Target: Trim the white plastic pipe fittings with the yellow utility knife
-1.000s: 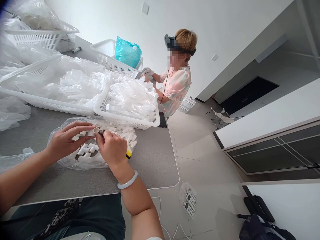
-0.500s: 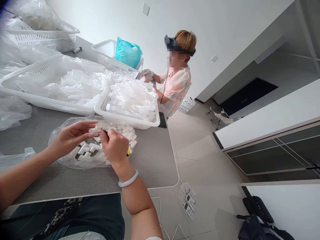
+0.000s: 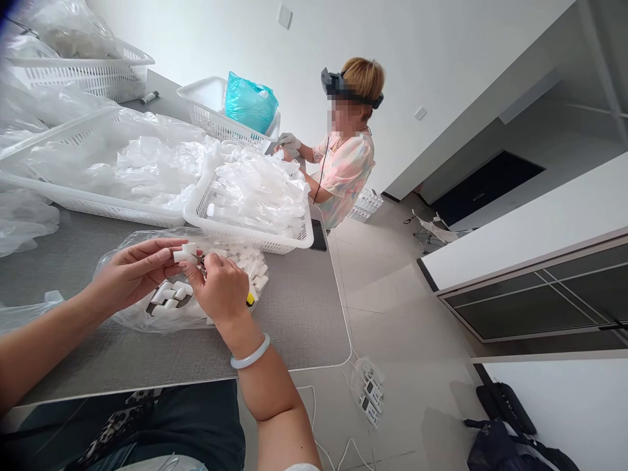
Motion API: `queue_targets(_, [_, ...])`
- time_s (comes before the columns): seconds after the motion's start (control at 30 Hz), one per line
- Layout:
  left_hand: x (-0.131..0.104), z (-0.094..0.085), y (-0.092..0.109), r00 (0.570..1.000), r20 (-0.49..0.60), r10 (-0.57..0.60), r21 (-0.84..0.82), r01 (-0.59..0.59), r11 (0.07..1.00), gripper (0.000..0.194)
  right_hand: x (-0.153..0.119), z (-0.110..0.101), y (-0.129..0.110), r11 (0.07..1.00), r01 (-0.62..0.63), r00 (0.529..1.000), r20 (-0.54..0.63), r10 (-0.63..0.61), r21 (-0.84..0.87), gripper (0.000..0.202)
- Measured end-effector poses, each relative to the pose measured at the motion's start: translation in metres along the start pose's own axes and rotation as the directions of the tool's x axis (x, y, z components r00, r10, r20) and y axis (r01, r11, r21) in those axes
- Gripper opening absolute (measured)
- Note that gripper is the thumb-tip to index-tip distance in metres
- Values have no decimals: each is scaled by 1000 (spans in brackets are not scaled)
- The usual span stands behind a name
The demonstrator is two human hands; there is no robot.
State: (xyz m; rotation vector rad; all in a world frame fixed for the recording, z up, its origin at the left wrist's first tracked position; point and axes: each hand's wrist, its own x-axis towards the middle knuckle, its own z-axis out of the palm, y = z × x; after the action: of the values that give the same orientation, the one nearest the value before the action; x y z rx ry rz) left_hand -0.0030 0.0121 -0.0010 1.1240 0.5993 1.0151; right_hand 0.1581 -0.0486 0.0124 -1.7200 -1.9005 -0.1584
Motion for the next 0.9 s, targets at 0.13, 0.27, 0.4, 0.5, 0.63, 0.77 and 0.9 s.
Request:
queue_targets(0.13, [-1, 0, -1, 998, -11, 55, 58, -54, 997, 23, 0, 1, -1, 999, 17, 1000, 5, -17, -34, 42])
queue_targets(0.27, [-1, 3, -2, 995, -25, 99, 96, -96, 991, 18, 0, 1, -3, 998, 23, 1000, 15, -22, -59, 46])
queue_targets(0.4, [-1, 5, -1, 993, -36, 116, 84, -113, 990, 18, -1, 1, -5, 997, 17, 1000, 27, -15, -77, 44])
queue_targets(0.5, [-2, 6, 0, 991, -42, 126, 80, -123, 989, 19, -1, 1, -6, 997, 12, 1000, 13, -12, -76, 47])
queue_targets(0.63, [-2, 6, 1, 990, -44, 134, 92, -130, 987, 17, -1, 3, -6, 995, -1, 1000, -26, -2, -100, 44])
queue_targets(0.77, [-2, 8, 1, 987, -54, 150, 88, -145, 986, 18, -2, 4, -6, 994, 36, 999, -7, -36, -99, 47])
queue_targets(0.9, [-2, 8, 2, 989, -55, 141, 81, -136, 987, 20, -2, 4, -6, 995, 20, 1000, -3, -20, -98, 46])
